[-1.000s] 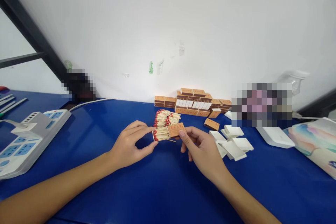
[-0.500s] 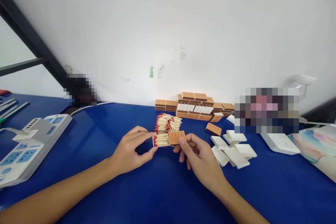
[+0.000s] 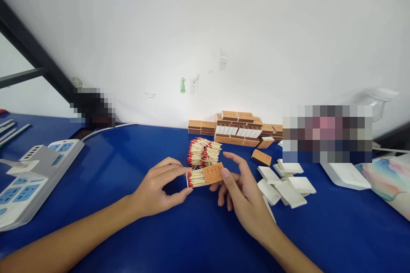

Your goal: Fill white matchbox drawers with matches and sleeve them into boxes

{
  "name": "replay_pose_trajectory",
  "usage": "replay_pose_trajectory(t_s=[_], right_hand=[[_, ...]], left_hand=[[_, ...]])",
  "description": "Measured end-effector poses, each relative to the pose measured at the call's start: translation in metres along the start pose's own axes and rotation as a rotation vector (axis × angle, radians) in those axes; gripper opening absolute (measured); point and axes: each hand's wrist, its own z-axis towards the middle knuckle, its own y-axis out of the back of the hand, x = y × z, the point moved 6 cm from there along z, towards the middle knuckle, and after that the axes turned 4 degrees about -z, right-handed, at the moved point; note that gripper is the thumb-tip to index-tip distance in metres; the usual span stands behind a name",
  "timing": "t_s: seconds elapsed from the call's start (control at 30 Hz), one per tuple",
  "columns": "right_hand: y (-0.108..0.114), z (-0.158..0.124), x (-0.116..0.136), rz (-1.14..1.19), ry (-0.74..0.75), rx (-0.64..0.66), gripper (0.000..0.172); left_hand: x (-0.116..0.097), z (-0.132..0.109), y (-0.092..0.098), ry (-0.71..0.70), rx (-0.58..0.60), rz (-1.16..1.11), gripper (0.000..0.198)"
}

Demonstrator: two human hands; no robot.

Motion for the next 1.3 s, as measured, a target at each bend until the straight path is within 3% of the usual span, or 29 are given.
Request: replay_pose_trajectory(t_s=[0.13,0.27,0.47,0.57,0.67,0.87,1.3], right_hand=[[-0.006,-0.002,0.005,0.034,-0.02,0.098,0.058],[-0.006,-0.005,0.007,0.084,-0.004,0.074,0.055],[-0.011,-0.008,0.004,0.079,-0.003,0.082,0.053],[-0.015,-0.009,0.004,0.066,0.007,0.09,0.052],[-0.017,-0.011,0.003,0.061,0.015,0.097,0.05],[-0.017,-0.014,0.001,0.042,0.011,0.103,0.051],[-0.016,-0.012,0.008,0.045,0.016,0.085,0.05]], left_hand=[[0.003,0.0,0.0,0.037,-0.007,-0.062,0.039],[0.005,-0.001,-0.001,0.128,-0.004,-0.183,0.042],[0.011,-0.007,-0.014,0.635,0.084,-0.502,0.036],[0.011,-0.009,-0.019,0.799,0.055,-0.633,0.036],[0.012,-0.011,-0.024,0.912,0.033,-0.759,0.048],[0.013,-0.015,-0.032,0.971,-0.014,-0.892,0.059],[0.014,-0.016,-0.032,0.892,-0.001,-0.833,0.046]])
